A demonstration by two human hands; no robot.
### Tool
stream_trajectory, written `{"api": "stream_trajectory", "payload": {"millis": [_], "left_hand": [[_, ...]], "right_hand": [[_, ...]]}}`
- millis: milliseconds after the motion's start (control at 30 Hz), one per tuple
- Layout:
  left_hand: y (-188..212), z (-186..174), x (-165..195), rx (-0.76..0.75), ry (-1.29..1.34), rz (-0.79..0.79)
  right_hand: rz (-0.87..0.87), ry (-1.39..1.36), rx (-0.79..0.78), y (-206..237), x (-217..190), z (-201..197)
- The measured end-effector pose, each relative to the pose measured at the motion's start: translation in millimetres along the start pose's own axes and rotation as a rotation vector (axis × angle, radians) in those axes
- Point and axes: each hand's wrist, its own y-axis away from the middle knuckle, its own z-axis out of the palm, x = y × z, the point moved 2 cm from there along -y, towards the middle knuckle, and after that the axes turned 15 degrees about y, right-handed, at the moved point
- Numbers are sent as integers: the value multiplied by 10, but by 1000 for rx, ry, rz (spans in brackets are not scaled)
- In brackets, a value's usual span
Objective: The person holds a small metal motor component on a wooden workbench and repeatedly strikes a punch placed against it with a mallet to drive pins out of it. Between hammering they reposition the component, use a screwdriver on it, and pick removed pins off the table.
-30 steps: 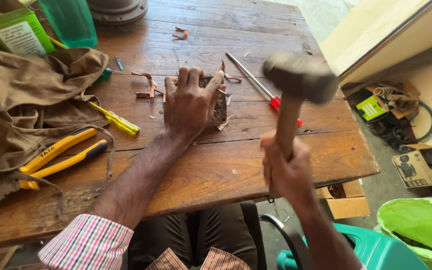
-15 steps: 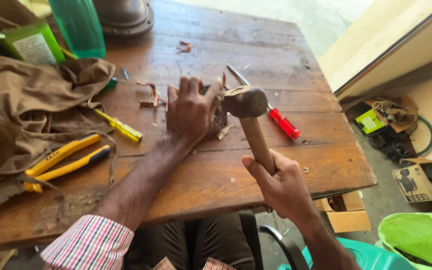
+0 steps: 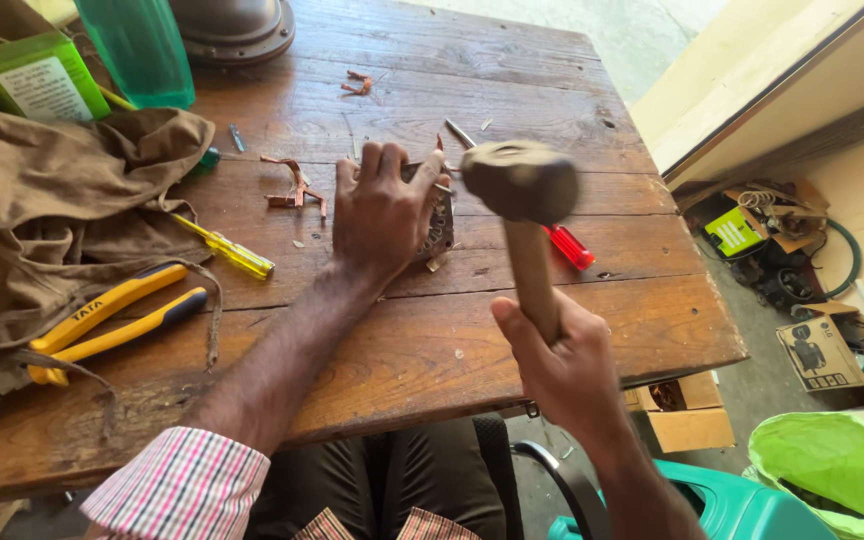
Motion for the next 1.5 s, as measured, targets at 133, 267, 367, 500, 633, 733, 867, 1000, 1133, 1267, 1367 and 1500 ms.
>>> {"api": "stream_trajectory", "payload": {"millis": [133, 267, 367, 500, 633, 733, 867, 1000, 1133, 1267, 1367, 1500], "left_hand": [[17, -53, 9, -6, 90, -59], [-13, -110, 62, 6, 50, -47], [-30, -122, 82, -8, 67, -38], [27, -75, 32, -34, 101, -76], [56, 25, -54, -32, 45, -68], [15, 87, -96, -11, 49, -95], [27, 90, -37, -9, 40, -41], [53, 45, 6, 9, -6, -8], [8, 63, -20, 19, 67, -62], [6, 91, -10, 10, 41, -29], [29, 77, -15, 5, 12, -13], [9, 95, -56, -8, 134, -140]], "right_hand": [[-205, 68, 146, -22, -54, 57], [161, 103, -89, -124, 4, 126], [34, 139, 20, -97, -37, 93], [-3, 77, 47, 2, -55, 99], [-62, 234, 32, -56, -61, 93], [159, 110, -116, -52, -9, 70], [10, 136, 26, 33, -32, 45], [-103, 179, 54, 22, -29, 87], [-19, 245, -2, -11, -9, 62], [-65, 272, 80, 28, -86, 31], [-44, 202, 36, 5, -121, 58], [107, 119, -83, -29, -40, 44]]}}
